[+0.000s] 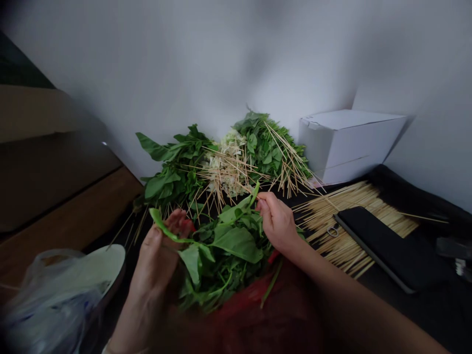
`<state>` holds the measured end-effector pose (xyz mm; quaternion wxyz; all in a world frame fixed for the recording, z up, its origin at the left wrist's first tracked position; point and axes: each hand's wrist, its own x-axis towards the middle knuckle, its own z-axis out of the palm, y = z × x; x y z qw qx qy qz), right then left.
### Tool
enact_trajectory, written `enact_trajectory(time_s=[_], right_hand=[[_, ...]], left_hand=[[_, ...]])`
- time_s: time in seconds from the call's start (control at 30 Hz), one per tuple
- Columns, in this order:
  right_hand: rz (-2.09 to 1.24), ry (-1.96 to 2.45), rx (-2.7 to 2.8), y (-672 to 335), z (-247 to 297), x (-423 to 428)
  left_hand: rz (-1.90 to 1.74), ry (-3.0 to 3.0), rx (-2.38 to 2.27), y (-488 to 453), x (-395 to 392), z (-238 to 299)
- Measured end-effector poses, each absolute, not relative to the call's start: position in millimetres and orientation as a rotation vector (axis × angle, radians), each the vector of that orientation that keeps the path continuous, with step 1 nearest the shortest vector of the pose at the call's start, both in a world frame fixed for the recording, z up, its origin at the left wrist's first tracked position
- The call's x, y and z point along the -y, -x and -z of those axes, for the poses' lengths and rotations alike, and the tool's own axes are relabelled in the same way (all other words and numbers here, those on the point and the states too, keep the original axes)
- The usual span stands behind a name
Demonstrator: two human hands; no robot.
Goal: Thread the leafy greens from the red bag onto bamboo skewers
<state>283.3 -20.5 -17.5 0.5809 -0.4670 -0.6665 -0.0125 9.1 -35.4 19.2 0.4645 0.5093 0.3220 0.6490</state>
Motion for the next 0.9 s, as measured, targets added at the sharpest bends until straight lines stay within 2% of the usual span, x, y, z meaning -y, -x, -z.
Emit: enact_trajectory(time_s=[0.13, 0.33, 0.9], right_hand=[[0.263, 1.022, 1.676, -282.1, 18.8, 23.7], [0.728, 0.819, 1.914, -268.9, 17.4, 33.7], [0.788, 0.840, 2.020, -260.2, 18.6, 41.2]], left_hand=[[-1.460, -0.749, -0.654, -3.5, 23.0, -16.3], [-1.320, -0.722, -0.676, -25.6, 33.6, -9.1], [-1.294, -0.830, -0.823, -35.3, 39.3, -4.6]])
